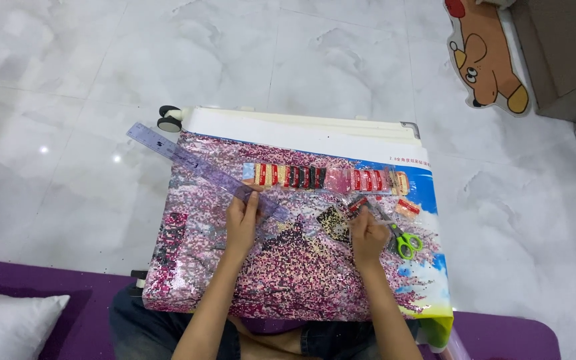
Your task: The person works on a diamond painting by holding a ruler to the canvas with one hand and using a needle with the other hand to pick up and place resin diamonds onto the fabric, occasionally also using the needle to pierce the fabric.
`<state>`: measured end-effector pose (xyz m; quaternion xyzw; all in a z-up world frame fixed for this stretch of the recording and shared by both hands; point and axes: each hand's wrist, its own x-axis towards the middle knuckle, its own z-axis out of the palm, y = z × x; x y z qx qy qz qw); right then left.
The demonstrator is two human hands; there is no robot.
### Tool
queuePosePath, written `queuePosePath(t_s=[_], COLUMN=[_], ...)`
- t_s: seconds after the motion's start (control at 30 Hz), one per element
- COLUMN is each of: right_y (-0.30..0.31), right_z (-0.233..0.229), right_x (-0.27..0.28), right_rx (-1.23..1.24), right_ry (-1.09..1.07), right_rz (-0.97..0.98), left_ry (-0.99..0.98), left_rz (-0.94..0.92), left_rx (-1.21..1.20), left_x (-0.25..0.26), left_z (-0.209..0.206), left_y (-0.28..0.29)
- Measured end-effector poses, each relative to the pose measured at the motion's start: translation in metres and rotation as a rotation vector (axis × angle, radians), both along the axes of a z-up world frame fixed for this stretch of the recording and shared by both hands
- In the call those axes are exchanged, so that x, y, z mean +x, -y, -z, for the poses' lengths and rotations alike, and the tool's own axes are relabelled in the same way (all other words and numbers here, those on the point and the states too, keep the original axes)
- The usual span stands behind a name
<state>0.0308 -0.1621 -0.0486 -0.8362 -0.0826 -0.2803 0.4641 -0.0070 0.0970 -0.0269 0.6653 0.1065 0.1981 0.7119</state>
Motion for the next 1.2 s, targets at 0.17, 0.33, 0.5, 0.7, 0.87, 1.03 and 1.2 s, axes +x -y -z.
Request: queuePosePath(t_s=[0.17,0.33,0.5,0.7,0.87,1.03,1.2], right_y=[-0.014,-0.091,-0.112,-0.109,-0.111,-0.112,-0.108], right_z=[0.005,-0.032,-0.024,-0.019,-0.024,-0.019,0.002], right_x=[0.0,-0.003,-0.001,0.0,-0.002,-0.001,0.003], right_rx=[0.101,0.154,-0.15,-0.146,-0.16,-0.206,-0.41], right_ry=[-0.054,-0.12,-0.038,-0.066,-0.099,-0.052,0.121], right_rz=[-0.052,-0.145,-0.241,-0.283,-0.306,-0.332,-0.361], left_ry=[-0.013,-0.087,-0.064,-0.093,-0.095,-0.09,-0.094], left_rz=[-0.004,0.03,0.135,0.193,0.193,0.193,0.2], left_rx=[0.085,0.227,0.363,0.448,0.409,0.401,0.373], left_x=[0.001,-0.001,-0.008,-0.017,-0.018,-0.018,-0.016], left_z=[-0.007,-0.009,-0.026,-0.051,-0.055,-0.057,-0.046], left_y=[0.002,0.007,0.008,0.004,0.004,0.001,-0.001])
